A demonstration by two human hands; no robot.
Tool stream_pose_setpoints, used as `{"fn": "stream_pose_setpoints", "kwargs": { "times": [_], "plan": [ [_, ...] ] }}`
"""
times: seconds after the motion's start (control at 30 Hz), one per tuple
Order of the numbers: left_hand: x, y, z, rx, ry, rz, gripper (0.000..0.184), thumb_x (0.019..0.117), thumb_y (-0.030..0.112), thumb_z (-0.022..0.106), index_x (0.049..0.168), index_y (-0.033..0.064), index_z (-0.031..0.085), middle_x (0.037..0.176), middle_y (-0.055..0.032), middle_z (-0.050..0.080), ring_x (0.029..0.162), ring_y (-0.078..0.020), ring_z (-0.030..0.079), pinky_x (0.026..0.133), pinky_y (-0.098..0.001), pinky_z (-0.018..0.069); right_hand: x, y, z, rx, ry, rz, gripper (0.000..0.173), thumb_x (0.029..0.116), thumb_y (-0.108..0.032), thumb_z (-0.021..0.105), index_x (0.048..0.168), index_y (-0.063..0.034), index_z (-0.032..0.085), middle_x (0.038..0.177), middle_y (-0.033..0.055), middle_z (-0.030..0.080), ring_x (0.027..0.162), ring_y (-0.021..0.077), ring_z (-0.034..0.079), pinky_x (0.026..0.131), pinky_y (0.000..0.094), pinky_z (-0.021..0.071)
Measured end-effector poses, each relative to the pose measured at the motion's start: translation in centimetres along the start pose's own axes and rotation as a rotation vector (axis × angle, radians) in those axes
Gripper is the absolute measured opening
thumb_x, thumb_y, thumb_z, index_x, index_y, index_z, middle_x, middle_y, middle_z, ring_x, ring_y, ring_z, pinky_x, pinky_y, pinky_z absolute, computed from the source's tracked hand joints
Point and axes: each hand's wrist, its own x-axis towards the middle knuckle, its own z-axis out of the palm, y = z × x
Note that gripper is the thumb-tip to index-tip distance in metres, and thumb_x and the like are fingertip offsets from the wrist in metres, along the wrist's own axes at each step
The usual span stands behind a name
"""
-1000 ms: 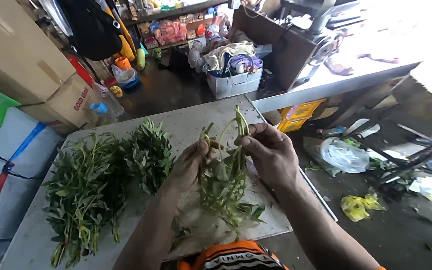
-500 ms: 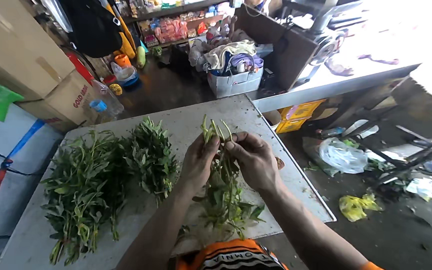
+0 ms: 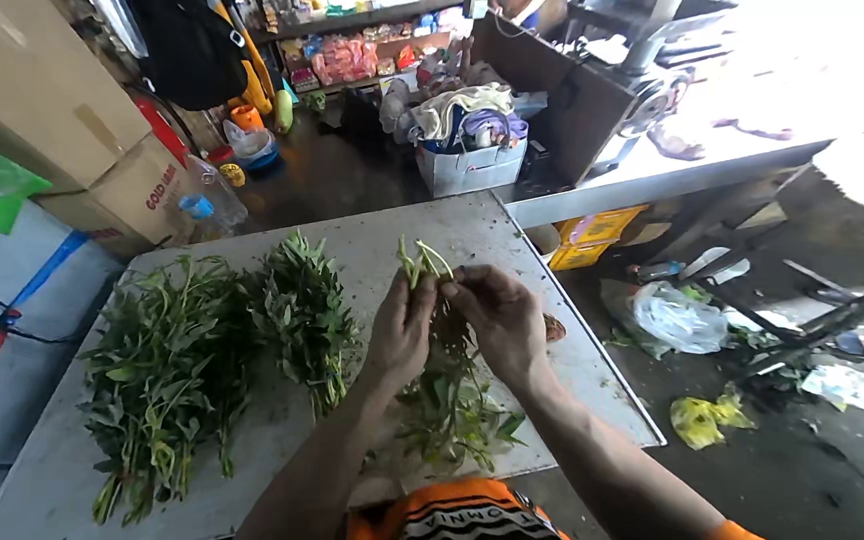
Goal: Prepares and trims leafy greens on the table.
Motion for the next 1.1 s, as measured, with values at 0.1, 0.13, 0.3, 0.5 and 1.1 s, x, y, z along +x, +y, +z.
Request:
{"fn": "stream_pose_setpoints", "kwargs": {
  "times": [0.1,0.13,0.3,0.5,1.1],
  "plan": [
    [-0.1,0.2,-0.2,-0.050,-0.028,0.018,0.037,0.1101,0.032,0.042,0.129,0.0047,0.057,0.105,-0.0011,0.065,0.099,-0.0014,0.062,0.092,-0.0238,0.0526,-0.2,0.3,0.6,0.008,0.043,-0.012,0.014,0.0926,-0.005,0.072,0.106,-0.0042,0.071,0.089,0.0003,0.074,0.076,0.0050,0.069,0.071,0.0210,0.0602],
    [-0.2,0.2,-0.1,-0.057,-0.050,0.011,0.038,0.1092,0.034,0.044,0.130,0.0052,0.056,0.108,-0.0013,0.066,0.100,-0.0014,0.062,0.093,-0.0241,0.0528,-0.3,0.3,0.8,0.006,0.058,-0.018,0.017,0.0920,-0.004,0.071,0.109,-0.0039,0.070,0.090,0.0006,0.074,0.077,0.0055,0.070,0.071,0.0215,0.0608],
    [-0.2,0.3,0.6,-0.073,-0.021,-0.046,0.038,0.1077,0.039,0.046,0.127,0.0084,0.057,0.101,0.0000,0.065,0.094,-0.0025,0.063,0.087,-0.0252,0.0545,-0.7,0.3,1.2,-0.051,-0.024,-0.118,0.013,0.0953,0.000,0.063,0.106,-0.0010,0.071,0.095,0.0013,0.075,0.080,0.0033,0.070,0.074,0.0205,0.0610],
    [0.4,-0.4,-1.0,0.020,-0.043,0.014,0.032,0.1105,0.030,0.042,0.123,0.0054,0.059,0.099,-0.0021,0.069,0.091,-0.0061,0.067,0.086,-0.0272,0.0567,0.0,0.4,-2.3,0.085,-0.339,-0.051,0.035,0.0993,-0.002,0.050,0.131,-0.0018,0.066,0.118,0.0117,0.071,0.096,0.0209,0.073,0.086,0.0389,0.0639],
    [0.9,1.5,-3.0,-0.011,-0.752,0.171,0.035,0.1085,0.032,0.047,0.121,0.0021,0.060,0.084,0.0032,0.060,0.070,0.0018,0.055,0.065,-0.0167,0.0490,4.9,0.1,-6.5,0.079,-0.892,0.079,0.056,0.0758,-0.035,0.091,0.118,-0.0078,0.067,0.109,-0.0011,0.073,0.100,0.0099,0.072,0.087,0.0291,0.0636]
  ]
}}
